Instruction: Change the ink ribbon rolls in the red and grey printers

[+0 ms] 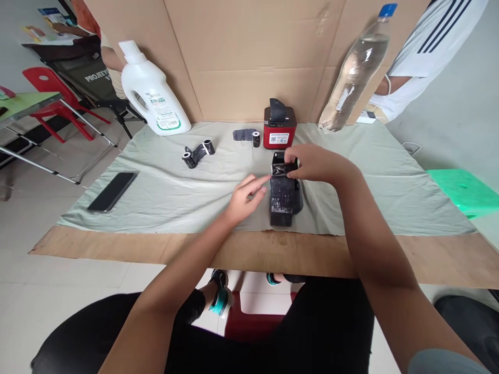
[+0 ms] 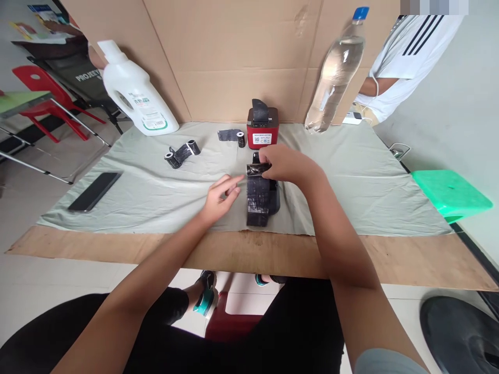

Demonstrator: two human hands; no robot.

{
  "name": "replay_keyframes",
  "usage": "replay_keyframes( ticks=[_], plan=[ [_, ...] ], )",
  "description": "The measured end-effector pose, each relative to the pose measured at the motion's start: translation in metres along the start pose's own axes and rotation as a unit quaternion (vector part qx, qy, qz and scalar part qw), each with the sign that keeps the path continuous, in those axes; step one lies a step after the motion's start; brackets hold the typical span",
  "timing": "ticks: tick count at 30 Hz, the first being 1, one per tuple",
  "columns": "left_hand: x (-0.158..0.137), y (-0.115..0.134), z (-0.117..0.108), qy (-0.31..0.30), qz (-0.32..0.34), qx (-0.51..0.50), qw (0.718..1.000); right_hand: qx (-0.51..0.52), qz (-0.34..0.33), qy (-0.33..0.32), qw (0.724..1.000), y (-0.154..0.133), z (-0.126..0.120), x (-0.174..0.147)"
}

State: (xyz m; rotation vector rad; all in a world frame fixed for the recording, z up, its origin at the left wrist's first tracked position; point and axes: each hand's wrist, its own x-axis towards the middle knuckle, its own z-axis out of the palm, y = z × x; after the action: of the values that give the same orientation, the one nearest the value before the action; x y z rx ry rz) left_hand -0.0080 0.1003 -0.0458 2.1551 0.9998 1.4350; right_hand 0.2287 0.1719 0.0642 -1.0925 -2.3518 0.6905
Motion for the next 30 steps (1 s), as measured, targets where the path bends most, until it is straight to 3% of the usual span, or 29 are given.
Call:
replay_keyframes(
  ticks=[2,6,12,18,24,30],
  plan=[
    [0.003,-0.001,0.001,0.059,-0.059,-0.042,0.996,0.047,-0.018,-0.023,0.998,-0.018,0.001,-0.002],
    [0.007,-0.001,0.002,0.092,-0.156,-0.100,0.978,0.055,-0.043,-0.044,0.997,-0.041,0.025,0.000],
    [0.007,-0.007,-0.002,0.085,-0.116,-0.111,0.983,0.242,0.012,-0.070,0.968,-0.018,0.054,0.019],
    [0.007,-0.016,-0.008,0.136,-0.164,-0.138,0.967,0.267,-0.024,0.049,0.962,-0.014,0.068,0.026],
    [0.010,-0.024,-0.012,0.158,-0.167,-0.147,0.962,0.355,0.022,-0.014,0.934,-0.015,0.080,0.027],
    [0.009,-0.027,-0.010,0.136,-0.166,-0.134,0.968,0.386,0.060,0.005,0.920,-0.010,0.082,0.026]
  ],
)
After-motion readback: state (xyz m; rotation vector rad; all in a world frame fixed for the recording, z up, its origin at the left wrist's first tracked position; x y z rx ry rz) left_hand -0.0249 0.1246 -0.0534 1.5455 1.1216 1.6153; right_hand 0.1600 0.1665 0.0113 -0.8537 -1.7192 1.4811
